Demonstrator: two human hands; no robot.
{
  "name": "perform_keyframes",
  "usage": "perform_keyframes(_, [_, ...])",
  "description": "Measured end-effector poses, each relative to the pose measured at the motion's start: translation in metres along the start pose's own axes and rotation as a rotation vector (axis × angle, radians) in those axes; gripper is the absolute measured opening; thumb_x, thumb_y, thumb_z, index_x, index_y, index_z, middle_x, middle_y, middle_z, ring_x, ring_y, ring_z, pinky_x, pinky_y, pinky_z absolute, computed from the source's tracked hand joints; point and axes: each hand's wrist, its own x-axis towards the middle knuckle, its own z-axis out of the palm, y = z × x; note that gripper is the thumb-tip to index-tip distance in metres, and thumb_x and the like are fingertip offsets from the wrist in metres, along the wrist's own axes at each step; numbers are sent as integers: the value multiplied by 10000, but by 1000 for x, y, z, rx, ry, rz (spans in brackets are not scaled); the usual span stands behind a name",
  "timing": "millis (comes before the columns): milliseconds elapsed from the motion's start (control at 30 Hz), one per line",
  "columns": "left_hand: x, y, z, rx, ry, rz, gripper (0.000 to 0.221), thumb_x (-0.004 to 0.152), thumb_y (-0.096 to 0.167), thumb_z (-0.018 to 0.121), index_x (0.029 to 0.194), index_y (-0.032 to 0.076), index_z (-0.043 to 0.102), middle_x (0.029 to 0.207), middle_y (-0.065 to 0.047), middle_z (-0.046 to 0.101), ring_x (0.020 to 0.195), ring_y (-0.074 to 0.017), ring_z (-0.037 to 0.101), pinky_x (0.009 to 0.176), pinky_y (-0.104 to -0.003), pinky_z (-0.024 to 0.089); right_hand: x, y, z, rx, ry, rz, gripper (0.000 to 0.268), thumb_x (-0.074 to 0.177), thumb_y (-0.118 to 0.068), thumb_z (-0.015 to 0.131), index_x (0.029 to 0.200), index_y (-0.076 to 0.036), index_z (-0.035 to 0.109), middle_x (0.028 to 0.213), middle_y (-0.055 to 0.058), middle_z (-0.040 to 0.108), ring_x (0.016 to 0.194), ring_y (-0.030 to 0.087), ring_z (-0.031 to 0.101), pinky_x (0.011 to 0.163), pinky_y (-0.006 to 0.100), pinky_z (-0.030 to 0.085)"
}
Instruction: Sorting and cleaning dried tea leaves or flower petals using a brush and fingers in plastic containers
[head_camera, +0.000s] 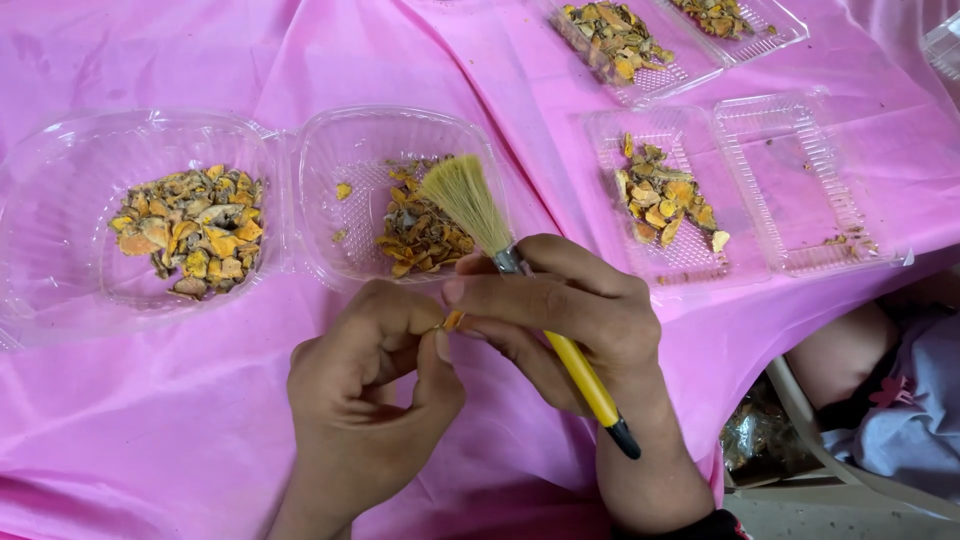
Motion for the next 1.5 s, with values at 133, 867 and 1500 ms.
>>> perform_keyframes(133, [-1, 2, -2, 152, -39, 17, 127, 886, 22, 632, 903, 146, 611, 721, 48, 489, 516, -51, 351, 470, -192, 354, -3, 0, -2, -44, 75, 72, 140, 924, -129, 722, 1032, -48, 756, 1019, 159, 682, 829, 203, 763, 819, 247, 620])
perform_keyframes(867, [1, 8, -16, 91, -192, 100, 129, 933, -8, 606, 1027, 81, 608, 902, 1, 641, 674, -70, 606, 653, -171, 615, -7, -12, -7, 522, -44, 406, 85, 910, -33, 723, 982, 8, 701, 856, 75, 721, 656, 75, 594, 633, 188, 495])
perform_keyframes(1500, [-1, 1, -20, -14, -97, -2, 153, 840, -77, 579, 858, 73, 553, 795, -7, 527, 676, -82, 513, 622, -162, 579, -1, -41, -20, 120, 111, 341, 279, 749, -160, 602, 934, 28, 696, 658, 120, 711, 501, 147, 705, 476, 177, 502])
